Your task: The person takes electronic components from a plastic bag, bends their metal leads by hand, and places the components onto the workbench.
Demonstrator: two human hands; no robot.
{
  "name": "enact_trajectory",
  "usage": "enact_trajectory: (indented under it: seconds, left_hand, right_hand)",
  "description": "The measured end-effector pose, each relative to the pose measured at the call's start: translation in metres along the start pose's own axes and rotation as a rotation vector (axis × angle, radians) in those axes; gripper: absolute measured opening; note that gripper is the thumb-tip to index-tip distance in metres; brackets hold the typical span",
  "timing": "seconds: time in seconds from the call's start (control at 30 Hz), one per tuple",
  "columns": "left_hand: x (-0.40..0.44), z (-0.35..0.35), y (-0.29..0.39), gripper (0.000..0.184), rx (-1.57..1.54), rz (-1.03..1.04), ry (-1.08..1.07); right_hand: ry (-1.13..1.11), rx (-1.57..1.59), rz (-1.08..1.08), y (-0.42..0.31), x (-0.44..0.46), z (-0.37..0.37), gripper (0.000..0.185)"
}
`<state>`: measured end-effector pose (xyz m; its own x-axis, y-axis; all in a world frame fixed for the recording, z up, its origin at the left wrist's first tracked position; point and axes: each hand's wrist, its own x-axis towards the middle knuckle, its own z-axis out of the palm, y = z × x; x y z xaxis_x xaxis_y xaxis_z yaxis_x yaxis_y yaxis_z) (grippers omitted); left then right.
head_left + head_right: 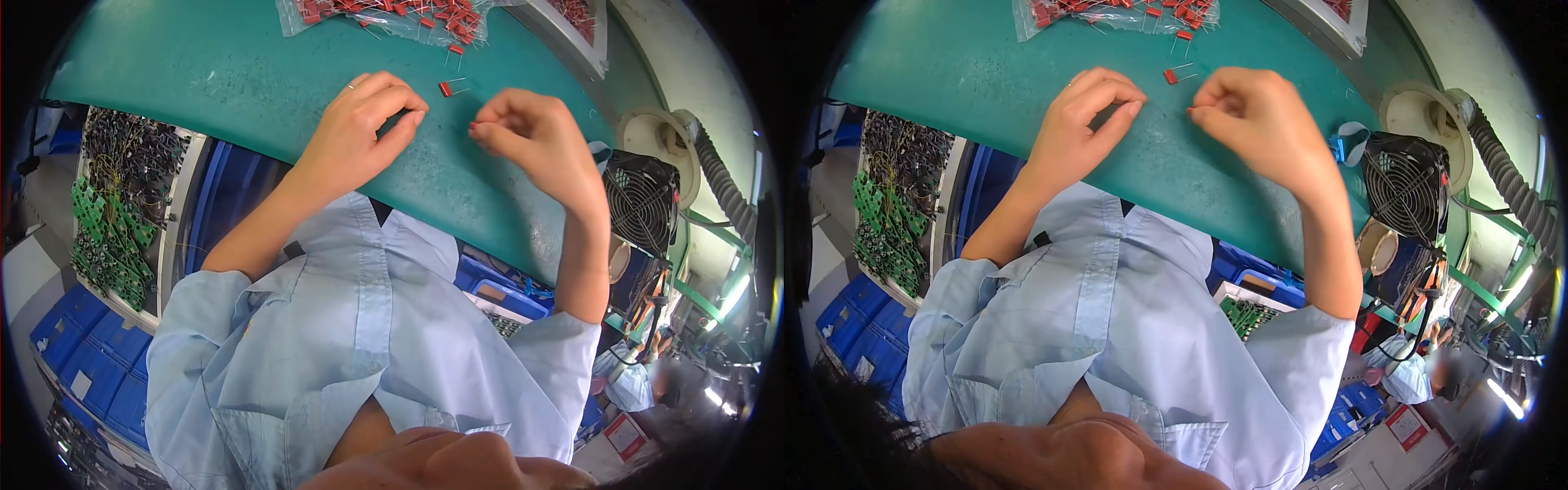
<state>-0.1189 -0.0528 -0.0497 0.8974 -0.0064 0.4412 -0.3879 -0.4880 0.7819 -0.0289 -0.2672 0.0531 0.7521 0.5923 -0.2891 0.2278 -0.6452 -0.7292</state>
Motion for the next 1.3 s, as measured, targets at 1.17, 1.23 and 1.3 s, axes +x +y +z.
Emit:
enact_trajectory:
  seconds: [1.17, 1.23, 1.3]
  left_hand:
    - [0.006, 0.003, 0.004, 0.007, 0.063, -0.055, -0.069]
    - [0.006, 0.004, 0.003, 0.007, 0.064, -0.044, -0.063]
    - [0.005, 0.004, 0.002, 0.007, 0.065, -0.038, -0.056]
  right_hand:
    - [0.345, -0.562, -0.302, 0.052, -0.029, 0.017, 0.004]
    - [0.319, -0.636, -0.318, 0.047, -0.031, 0.016, 0.004]
    - [0.293, -0.676, -0.323, 0.044, -0.031, 0.015, 0.004]
